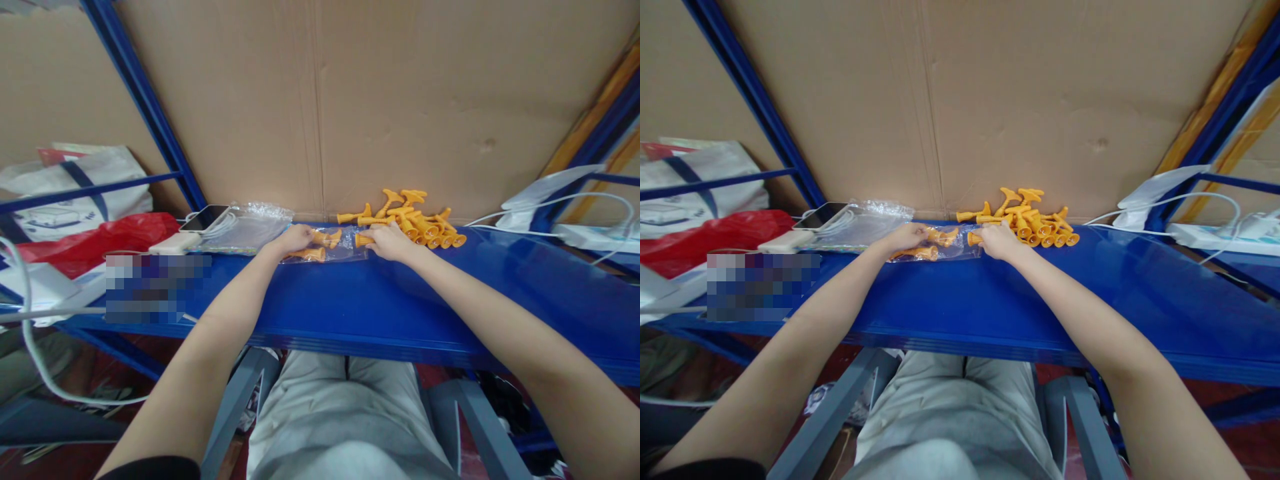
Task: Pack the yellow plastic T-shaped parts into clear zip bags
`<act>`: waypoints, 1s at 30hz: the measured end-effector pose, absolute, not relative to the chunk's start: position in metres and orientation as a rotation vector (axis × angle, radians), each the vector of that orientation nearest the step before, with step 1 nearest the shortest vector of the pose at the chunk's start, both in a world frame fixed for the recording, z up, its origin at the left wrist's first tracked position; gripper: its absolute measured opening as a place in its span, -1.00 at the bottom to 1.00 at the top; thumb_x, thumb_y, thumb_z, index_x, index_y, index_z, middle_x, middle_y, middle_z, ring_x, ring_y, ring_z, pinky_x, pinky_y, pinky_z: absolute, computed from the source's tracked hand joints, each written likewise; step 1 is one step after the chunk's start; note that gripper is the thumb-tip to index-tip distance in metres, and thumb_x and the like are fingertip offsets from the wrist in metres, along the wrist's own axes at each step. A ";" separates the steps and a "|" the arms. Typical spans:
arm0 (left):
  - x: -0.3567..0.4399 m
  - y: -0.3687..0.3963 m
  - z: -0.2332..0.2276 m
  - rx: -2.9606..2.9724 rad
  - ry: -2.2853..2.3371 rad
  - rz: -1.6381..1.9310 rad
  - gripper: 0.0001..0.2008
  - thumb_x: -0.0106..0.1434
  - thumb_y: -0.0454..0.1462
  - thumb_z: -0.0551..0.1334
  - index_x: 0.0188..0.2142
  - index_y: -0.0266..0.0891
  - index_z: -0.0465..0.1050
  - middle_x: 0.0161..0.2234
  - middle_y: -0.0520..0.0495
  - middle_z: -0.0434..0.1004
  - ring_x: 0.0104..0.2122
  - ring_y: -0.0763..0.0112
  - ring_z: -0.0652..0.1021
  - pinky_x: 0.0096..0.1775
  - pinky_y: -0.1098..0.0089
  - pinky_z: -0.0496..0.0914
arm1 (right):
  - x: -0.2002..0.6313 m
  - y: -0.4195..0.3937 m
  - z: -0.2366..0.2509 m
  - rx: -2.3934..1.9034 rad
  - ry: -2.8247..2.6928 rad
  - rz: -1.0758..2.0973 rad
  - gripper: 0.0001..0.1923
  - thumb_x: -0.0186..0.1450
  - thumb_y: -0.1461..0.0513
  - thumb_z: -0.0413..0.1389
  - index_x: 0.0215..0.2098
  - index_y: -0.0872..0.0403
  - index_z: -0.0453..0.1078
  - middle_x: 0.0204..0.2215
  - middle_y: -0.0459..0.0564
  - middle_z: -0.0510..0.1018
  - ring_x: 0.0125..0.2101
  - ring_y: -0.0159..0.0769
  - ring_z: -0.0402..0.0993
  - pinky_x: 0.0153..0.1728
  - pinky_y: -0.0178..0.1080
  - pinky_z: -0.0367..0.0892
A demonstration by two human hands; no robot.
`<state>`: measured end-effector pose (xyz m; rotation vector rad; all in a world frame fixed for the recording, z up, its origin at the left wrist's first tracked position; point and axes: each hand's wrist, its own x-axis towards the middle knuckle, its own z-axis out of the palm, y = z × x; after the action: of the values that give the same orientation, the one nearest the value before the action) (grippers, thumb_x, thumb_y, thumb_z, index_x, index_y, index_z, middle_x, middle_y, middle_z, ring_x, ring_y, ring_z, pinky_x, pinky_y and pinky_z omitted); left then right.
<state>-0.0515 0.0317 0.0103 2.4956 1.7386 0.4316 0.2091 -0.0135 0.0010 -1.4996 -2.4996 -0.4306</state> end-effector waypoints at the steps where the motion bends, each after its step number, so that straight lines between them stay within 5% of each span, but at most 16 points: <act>1: -0.053 0.033 0.010 2.491 1.780 0.463 -0.74 0.26 -0.32 0.08 -0.30 -0.31 0.56 -0.24 -0.18 0.64 -0.27 0.29 0.57 -0.24 0.45 0.36 | 0.209 -0.012 0.001 -1.469 -2.520 -0.399 -0.58 0.31 0.29 0.08 0.13 0.08 0.43 -0.06 0.22 0.57 -0.05 0.04 0.49 -0.09 -0.04 0.27; 5: -0.060 0.035 0.008 2.406 2.056 0.532 -0.70 0.27 -0.31 0.06 -0.22 -0.33 0.57 -0.18 -0.29 0.63 -0.18 0.15 0.59 -0.23 0.38 0.38 | 0.203 -0.002 -0.001 -1.256 -2.628 -0.259 -0.55 0.27 0.36 0.06 0.11 0.10 0.44 -0.07 0.19 0.57 -0.09 -0.09 0.51 -0.10 -0.17 0.32; 11: -0.068 0.040 0.002 2.281 2.167 0.456 -0.71 0.26 -0.28 0.11 -0.14 -0.32 0.56 -0.12 -0.32 0.62 -0.10 0.10 0.59 -0.18 0.38 0.41 | 0.187 0.007 0.000 -1.080 -2.608 -0.030 -0.76 0.28 0.31 0.05 -0.23 0.18 0.57 -0.32 0.11 0.60 -0.30 -0.20 0.50 -0.22 -0.25 0.33; 17: -0.070 0.046 -0.002 2.301 2.063 0.517 -0.66 0.35 -0.24 0.04 -0.14 -0.34 0.56 -0.03 -0.36 0.58 -0.01 0.10 0.56 -0.05 0.34 0.39 | 0.175 0.018 -0.008 -1.035 -2.418 0.322 -0.70 0.23 0.26 0.10 -0.13 0.12 0.58 -0.39 -0.04 0.61 -0.46 -0.30 0.47 -0.40 -0.30 0.35; 21: -0.070 0.046 -0.002 2.292 2.058 0.502 -0.64 0.37 -0.20 0.04 -0.12 -0.34 0.56 -0.02 -0.34 0.58 -0.01 0.10 0.56 -0.04 0.34 0.39 | 0.167 0.027 -0.018 -1.007 -2.335 0.399 -0.82 0.16 0.24 0.22 -0.29 0.13 0.61 -0.46 -0.08 0.61 -0.43 -0.29 0.51 -0.40 -0.33 0.37; 26: -0.069 0.043 -0.001 2.295 2.066 0.444 -0.60 0.37 -0.21 0.01 -0.06 -0.37 0.54 0.02 -0.33 0.56 0.01 0.13 0.55 -0.02 0.35 0.39 | 0.160 0.026 -0.022 -1.021 -2.127 0.695 -0.72 0.20 0.29 0.18 -0.13 0.13 0.59 -0.38 -0.03 0.64 -0.52 -0.37 0.48 -0.45 -0.33 0.42; 30: -0.068 0.041 0.001 2.324 2.068 0.445 -0.61 0.38 -0.21 0.01 -0.05 -0.37 0.54 0.04 -0.33 0.54 0.05 0.12 0.54 0.02 0.35 0.37 | 0.168 0.018 -0.014 -1.056 -2.089 0.595 -0.79 0.17 0.37 0.15 -0.27 0.13 0.60 -0.29 0.02 0.66 -0.34 -0.31 0.56 -0.23 -0.29 0.45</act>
<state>-0.0675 0.0413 0.0008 2.3243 2.0683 0.4455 0.1682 0.0184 -0.0139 -1.0556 -2.0889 0.5946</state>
